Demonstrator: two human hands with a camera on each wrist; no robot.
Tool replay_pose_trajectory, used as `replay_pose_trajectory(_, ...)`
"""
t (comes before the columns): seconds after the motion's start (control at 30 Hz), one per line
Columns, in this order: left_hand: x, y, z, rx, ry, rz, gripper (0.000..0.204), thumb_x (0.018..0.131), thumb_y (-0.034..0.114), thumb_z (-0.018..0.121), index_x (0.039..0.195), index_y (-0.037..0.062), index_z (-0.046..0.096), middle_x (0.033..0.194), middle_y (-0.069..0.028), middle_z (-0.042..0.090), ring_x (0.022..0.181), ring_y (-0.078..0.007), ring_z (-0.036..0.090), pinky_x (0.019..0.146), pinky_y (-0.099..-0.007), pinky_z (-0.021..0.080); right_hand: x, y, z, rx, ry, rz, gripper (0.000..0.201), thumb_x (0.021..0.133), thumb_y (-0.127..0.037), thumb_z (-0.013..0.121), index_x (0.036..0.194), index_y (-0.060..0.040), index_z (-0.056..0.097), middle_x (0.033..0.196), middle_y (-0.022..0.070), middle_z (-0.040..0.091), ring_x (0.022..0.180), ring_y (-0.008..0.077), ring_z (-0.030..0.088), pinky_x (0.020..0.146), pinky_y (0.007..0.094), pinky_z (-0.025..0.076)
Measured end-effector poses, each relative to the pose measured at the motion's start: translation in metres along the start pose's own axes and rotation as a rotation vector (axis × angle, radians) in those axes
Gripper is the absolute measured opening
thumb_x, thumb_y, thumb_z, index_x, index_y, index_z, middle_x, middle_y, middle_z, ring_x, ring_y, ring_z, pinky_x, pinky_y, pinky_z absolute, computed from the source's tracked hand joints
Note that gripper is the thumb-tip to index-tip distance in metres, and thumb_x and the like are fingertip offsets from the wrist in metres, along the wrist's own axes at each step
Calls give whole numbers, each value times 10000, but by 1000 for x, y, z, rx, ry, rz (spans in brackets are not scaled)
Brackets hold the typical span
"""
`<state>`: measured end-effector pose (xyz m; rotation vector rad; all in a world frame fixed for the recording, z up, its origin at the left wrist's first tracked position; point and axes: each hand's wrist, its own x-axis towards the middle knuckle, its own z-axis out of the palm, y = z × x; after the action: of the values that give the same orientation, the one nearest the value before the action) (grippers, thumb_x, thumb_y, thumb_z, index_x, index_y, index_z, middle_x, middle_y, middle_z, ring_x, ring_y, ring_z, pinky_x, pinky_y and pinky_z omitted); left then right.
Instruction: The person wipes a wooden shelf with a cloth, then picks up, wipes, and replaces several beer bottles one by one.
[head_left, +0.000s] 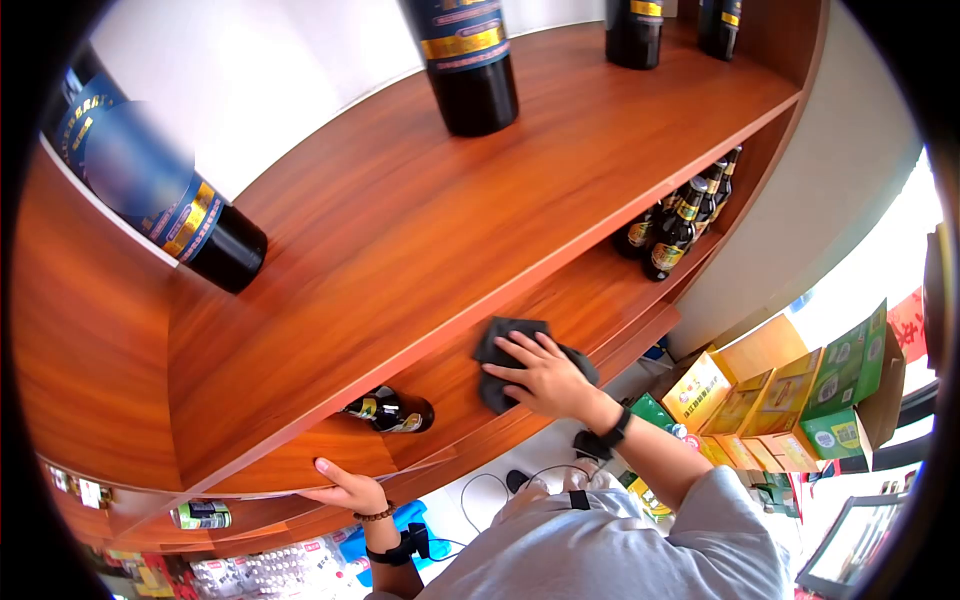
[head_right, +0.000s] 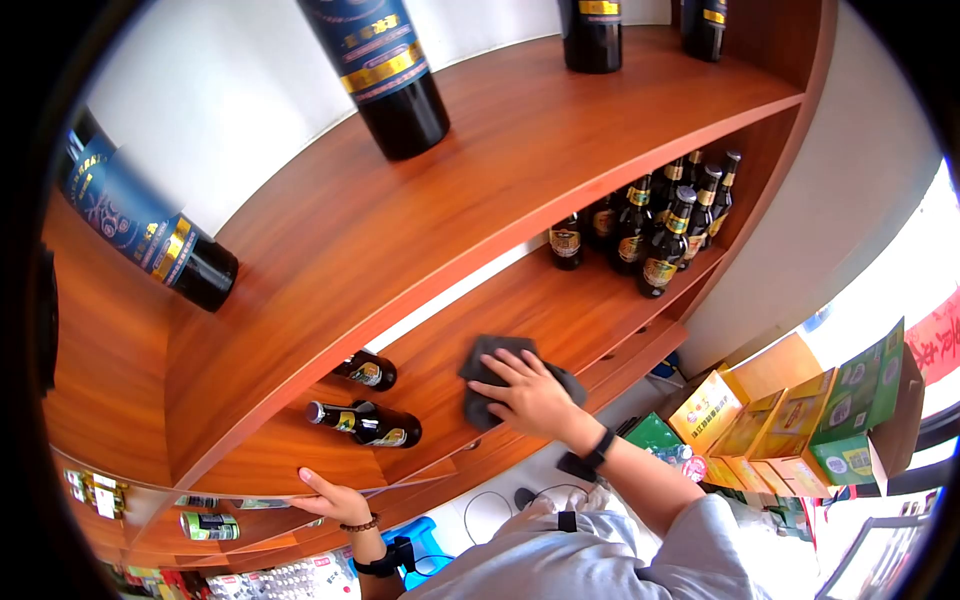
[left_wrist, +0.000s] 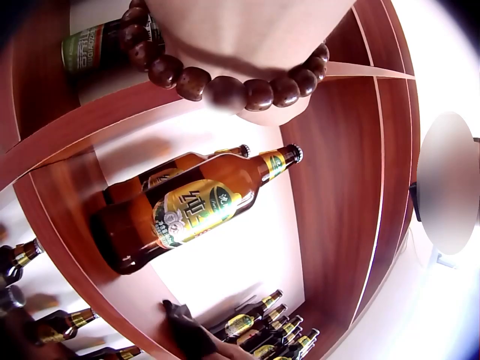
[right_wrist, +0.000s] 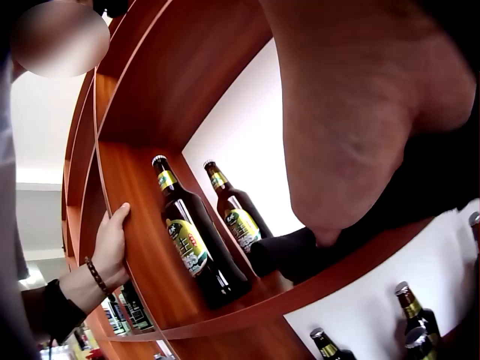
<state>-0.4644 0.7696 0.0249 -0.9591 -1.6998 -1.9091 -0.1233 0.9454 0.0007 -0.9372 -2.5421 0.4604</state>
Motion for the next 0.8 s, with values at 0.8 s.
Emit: replay_pose_trajectory(0.8, 13, -2, -13, 269, 13, 27, 723, 1190, 324, 624, 1652, -124, 294, 1597, -319, 500, 1422, -394, 555, 1238, -519, 449, -42, 100, -44, -287, 357, 433, 488, 1032, -261, 708, 1519, -242, 720, 1660, 149, 573, 1559, 381, 489, 1276, 568, 354)
